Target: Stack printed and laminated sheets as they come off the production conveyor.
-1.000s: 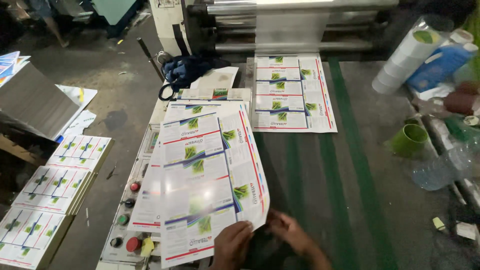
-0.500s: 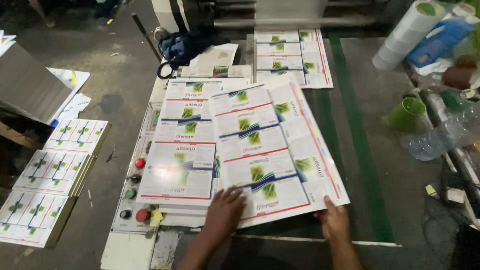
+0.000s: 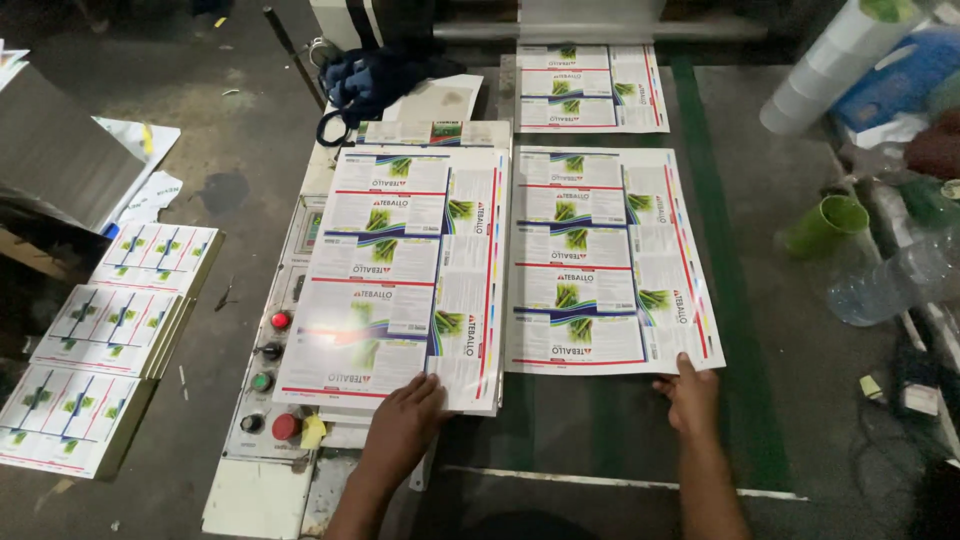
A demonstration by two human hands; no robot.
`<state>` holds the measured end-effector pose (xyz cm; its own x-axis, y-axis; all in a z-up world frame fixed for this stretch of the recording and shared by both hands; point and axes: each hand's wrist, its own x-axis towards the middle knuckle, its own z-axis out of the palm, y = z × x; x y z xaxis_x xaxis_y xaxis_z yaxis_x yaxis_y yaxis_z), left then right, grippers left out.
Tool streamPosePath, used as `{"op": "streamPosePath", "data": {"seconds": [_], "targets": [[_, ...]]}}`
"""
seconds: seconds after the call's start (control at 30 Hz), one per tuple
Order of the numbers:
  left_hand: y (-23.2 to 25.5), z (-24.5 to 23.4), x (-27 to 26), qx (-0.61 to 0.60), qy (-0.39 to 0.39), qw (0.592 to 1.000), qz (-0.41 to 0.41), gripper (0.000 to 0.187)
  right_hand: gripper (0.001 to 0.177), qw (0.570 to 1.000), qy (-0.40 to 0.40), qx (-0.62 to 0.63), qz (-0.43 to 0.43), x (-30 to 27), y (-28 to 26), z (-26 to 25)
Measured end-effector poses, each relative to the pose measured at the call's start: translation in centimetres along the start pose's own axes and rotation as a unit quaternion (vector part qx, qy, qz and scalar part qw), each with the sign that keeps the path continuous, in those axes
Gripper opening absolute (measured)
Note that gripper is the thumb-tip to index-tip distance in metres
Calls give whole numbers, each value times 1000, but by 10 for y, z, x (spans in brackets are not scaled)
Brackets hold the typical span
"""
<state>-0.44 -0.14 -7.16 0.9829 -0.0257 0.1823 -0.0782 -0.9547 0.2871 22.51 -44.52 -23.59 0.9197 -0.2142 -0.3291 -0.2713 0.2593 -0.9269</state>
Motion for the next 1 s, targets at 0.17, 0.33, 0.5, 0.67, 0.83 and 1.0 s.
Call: {"op": "streamPosePath", "data": {"seconds": [0.17,0.33,0.5,0.67,0.83,1.0], "targets": [[13,-40,17,-91,-49,994,-36,26,36,999,-32,6,-2,55,-15,37],[6,-43,27,-102,-77,990,-59,22,38,998,-48,13,27,98,-38,71],[13,-49,26,-104,-69,981,-147,19,49,996,-61,6,63,58,-39,71],[53,-50,20,-102,191,975,-43,21,52,979,-149,-58,127,-50,-18,70],[105,1,17,-118,158,978,60,21,49,926,-332,-63,167,-145,-4,80],[153,33,10,-140,68,979,129,25,45,890,-416,15,185,-184,-2,63]]}}
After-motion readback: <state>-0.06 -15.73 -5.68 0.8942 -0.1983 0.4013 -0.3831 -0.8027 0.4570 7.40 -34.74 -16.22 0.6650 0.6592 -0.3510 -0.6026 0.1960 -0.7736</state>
